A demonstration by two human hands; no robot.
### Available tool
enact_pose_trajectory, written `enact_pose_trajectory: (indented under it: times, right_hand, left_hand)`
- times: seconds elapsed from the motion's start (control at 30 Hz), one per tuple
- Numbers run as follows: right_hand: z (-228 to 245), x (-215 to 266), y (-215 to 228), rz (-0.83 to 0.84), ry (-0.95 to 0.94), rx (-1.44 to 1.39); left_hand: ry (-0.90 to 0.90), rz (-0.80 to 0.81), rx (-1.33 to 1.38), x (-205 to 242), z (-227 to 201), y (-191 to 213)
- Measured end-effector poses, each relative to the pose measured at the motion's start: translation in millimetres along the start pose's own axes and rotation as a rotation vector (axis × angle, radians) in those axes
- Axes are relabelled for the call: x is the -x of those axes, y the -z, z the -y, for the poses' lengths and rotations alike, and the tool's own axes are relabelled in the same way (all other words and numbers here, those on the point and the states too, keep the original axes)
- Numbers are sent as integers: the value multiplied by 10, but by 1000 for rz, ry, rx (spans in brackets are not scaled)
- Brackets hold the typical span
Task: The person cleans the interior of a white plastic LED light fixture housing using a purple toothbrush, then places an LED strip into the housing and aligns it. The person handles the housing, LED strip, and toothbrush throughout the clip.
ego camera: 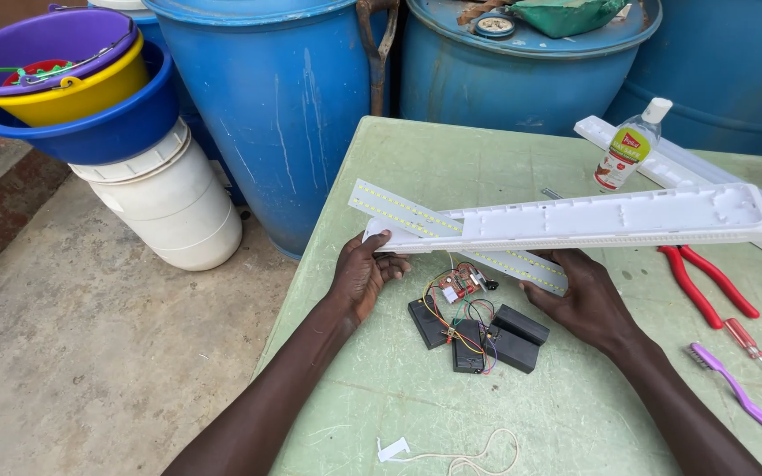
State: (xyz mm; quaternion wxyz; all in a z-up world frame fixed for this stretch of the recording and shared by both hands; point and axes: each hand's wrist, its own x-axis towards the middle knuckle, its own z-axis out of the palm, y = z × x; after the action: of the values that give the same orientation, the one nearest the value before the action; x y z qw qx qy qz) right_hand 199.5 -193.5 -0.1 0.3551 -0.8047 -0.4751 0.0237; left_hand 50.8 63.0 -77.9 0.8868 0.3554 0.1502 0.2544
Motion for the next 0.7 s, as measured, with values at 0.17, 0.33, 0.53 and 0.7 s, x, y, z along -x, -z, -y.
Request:
enact_pose_trajectory:
  times: [0.17,0.33,0.53,0.7]
  right_hand:
    - [-83,-8,-30,-17,56,23]
    - [-63,-25,-79,-38,96,27]
    - [39,-69,-100,-42,131,-8]
    - [111,-82,-80,-55,166,1]
  left_hand:
    - [14,17,-18,33,69,-50]
    - [35,16,-43,72,92,-113]
    - [72,42,-58,24,154,-69]
    - [74,46,-53,16,158,-52]
